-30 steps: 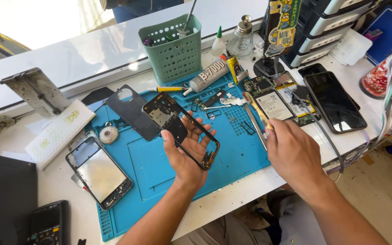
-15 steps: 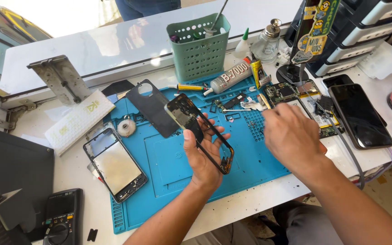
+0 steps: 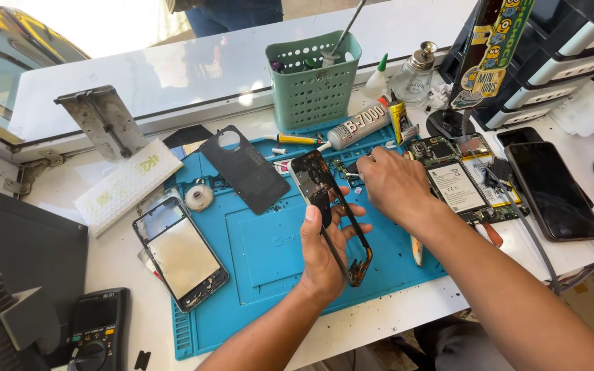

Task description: Cleaning and inspecting the internal components of a disassembled smartphone using a cotton swab and a prying tool

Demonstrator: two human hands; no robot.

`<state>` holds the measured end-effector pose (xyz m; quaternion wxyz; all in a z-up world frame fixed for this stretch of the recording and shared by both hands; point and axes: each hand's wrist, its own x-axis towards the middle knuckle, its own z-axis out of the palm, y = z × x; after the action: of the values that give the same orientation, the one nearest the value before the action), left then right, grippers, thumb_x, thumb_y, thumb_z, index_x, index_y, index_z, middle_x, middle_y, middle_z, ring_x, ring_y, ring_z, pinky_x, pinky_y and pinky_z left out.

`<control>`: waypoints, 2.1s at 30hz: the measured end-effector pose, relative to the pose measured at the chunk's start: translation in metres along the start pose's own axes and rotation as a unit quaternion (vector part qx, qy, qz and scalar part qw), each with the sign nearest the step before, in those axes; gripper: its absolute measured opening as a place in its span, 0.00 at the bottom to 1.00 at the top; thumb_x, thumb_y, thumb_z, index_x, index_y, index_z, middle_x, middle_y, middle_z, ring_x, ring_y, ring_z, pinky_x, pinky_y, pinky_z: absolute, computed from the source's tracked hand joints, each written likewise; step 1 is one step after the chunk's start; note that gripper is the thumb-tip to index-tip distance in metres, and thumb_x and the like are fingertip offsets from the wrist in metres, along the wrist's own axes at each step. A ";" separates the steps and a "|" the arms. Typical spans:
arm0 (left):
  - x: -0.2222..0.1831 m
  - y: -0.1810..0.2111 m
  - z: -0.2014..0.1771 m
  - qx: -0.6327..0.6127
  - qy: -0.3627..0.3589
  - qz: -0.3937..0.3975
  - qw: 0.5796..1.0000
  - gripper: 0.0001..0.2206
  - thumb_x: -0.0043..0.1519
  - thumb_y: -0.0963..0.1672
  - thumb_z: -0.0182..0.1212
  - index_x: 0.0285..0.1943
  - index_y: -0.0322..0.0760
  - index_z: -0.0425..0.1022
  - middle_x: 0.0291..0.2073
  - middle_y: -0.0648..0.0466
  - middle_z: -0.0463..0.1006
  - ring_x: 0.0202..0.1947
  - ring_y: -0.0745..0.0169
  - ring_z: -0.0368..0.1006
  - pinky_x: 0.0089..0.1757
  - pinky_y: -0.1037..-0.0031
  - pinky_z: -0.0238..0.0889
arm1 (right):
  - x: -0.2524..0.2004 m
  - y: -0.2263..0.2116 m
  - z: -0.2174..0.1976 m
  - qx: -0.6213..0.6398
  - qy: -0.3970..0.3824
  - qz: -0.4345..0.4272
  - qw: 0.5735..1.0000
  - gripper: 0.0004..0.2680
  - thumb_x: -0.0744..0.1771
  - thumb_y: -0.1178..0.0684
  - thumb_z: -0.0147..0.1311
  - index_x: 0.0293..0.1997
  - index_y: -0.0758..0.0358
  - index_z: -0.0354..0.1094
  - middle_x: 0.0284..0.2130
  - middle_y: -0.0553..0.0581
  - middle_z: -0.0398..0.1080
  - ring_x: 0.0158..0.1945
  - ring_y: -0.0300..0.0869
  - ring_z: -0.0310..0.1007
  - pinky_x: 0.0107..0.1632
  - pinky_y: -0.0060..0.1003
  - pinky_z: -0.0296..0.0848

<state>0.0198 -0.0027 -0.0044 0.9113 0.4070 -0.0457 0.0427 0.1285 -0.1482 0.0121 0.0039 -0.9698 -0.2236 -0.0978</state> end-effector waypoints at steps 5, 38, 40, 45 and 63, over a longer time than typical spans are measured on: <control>-0.001 0.003 0.001 -0.011 -0.048 0.001 0.999 0.33 0.68 0.61 0.33 0.65 0.33 0.63 0.58 0.42 0.64 0.48 0.51 0.70 0.43 0.56 0.76 | -0.018 0.002 -0.035 0.003 0.012 -0.002 1.000 0.04 0.68 0.57 0.49 0.41 0.62 0.72 0.33 0.57 0.66 0.43 0.55 0.75 0.34 0.55 0.78; -0.026 0.010 0.003 -0.205 -0.285 -0.428 0.833 0.41 0.65 0.62 0.50 0.73 0.23 0.60 0.60 0.35 0.70 0.46 0.40 0.75 0.48 0.46 0.73 | -0.151 -0.031 -0.080 0.417 0.367 0.136 0.821 0.03 0.70 0.64 0.52 0.43 0.77 0.69 0.39 0.69 0.73 0.24 0.44 0.73 0.29 0.29 0.72; -0.025 0.010 0.004 -0.202 -0.294 -0.428 0.831 0.43 0.64 0.62 0.51 0.77 0.25 0.58 0.58 0.37 0.70 0.46 0.42 0.75 0.47 0.47 0.74 | -0.152 -0.030 -0.077 0.345 0.391 0.100 0.847 0.03 0.70 0.65 0.52 0.43 0.76 0.69 0.39 0.72 0.73 0.23 0.44 0.72 0.29 0.29 0.71; -0.025 0.012 0.005 -0.216 -0.283 -0.441 0.824 0.42 0.65 0.61 0.50 0.75 0.23 0.58 0.57 0.36 0.70 0.44 0.43 0.75 0.45 0.49 0.75 | -0.149 -0.030 -0.076 0.280 0.413 0.066 0.864 0.02 0.70 0.67 0.53 0.42 0.78 0.70 0.38 0.73 0.74 0.25 0.46 0.73 0.31 0.34 0.74; -0.024 0.014 0.008 -0.178 -0.292 -0.438 0.831 0.39 0.65 0.62 0.50 0.69 0.24 0.63 0.56 0.38 0.70 0.43 0.45 0.74 0.43 0.52 0.76 | -0.153 -0.024 -0.071 0.286 0.387 0.039 0.876 0.02 0.69 0.67 0.53 0.43 0.78 0.69 0.37 0.69 0.75 0.40 0.52 0.78 0.45 0.40 0.79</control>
<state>-0.0064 -0.0002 0.0084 0.8354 0.2086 -0.1332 -0.4908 -0.0300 -0.1960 0.0517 0.3711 -0.8191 -0.1840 -0.3970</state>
